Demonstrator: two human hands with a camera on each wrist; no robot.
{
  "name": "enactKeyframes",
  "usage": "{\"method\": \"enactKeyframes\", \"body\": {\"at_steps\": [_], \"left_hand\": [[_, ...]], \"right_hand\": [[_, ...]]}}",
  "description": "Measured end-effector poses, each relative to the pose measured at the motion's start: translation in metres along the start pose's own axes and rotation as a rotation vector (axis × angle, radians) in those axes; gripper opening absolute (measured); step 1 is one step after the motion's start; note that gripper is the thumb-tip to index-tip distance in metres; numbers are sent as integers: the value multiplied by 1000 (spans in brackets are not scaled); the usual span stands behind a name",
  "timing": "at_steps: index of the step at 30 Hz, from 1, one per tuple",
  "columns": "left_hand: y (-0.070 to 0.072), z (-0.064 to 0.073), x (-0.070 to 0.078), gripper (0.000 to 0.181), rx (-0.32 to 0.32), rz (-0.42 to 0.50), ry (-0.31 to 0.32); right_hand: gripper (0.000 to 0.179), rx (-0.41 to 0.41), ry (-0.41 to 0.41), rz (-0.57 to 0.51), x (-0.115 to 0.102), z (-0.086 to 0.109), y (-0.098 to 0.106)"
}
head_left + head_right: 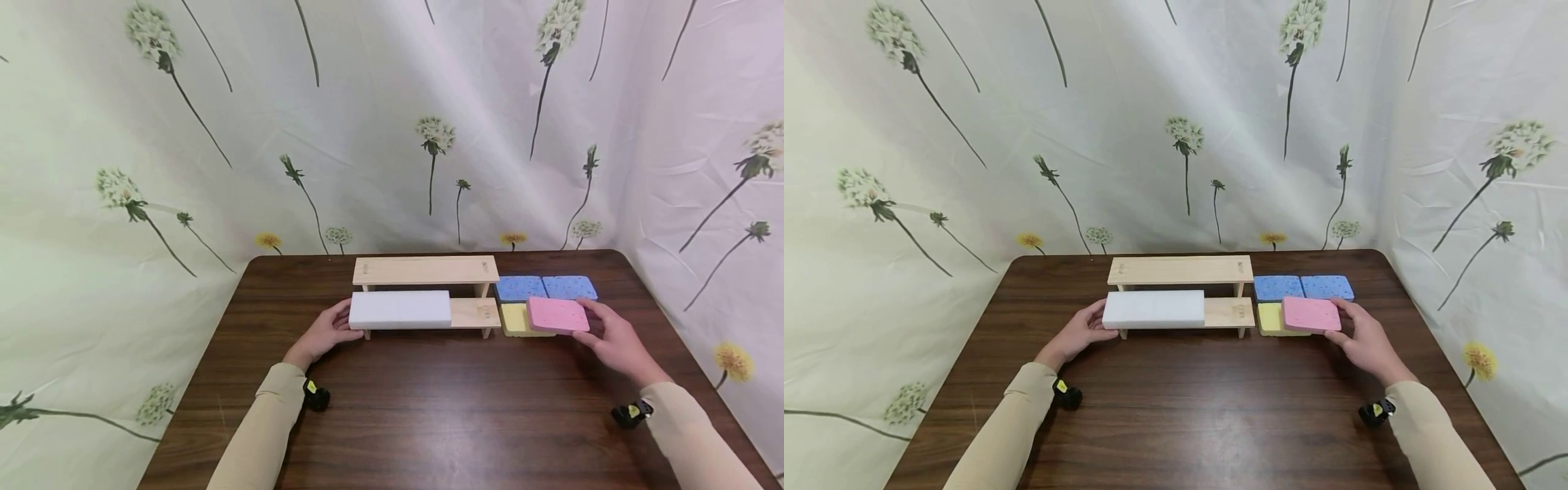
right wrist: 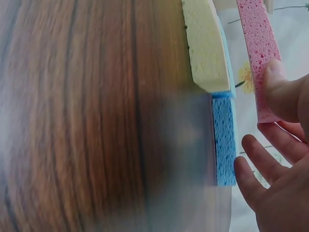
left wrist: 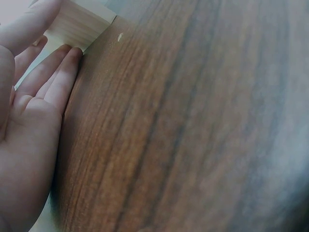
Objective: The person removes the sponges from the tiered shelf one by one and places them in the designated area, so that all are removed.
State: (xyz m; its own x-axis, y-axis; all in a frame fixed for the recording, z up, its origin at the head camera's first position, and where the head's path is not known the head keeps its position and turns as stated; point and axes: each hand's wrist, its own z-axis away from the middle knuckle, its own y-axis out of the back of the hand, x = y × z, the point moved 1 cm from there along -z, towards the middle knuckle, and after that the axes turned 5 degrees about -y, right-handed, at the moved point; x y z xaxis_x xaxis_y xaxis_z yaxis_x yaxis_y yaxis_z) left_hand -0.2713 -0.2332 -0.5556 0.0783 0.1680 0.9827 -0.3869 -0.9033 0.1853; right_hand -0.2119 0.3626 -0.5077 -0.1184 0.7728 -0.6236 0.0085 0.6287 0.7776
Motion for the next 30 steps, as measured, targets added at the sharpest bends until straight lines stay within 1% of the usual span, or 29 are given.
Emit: {"method": "enactKeyframes", "body": {"at_steps": [4,9,19,30], "left_hand": [[0,0,-1,89,-4,4,-5],[1,1,1,90,-8,10,-6],[0,1,4,90,-11,9,-5],[1,1,0,90,-6,5,-9]], "right_hand": [[70,9,-18,8,5,3,3],[71,-2,-46,13,9,5,9],[70,10,-76,21,22,7,14],[73,4,-128,25,31,11,20]]}}
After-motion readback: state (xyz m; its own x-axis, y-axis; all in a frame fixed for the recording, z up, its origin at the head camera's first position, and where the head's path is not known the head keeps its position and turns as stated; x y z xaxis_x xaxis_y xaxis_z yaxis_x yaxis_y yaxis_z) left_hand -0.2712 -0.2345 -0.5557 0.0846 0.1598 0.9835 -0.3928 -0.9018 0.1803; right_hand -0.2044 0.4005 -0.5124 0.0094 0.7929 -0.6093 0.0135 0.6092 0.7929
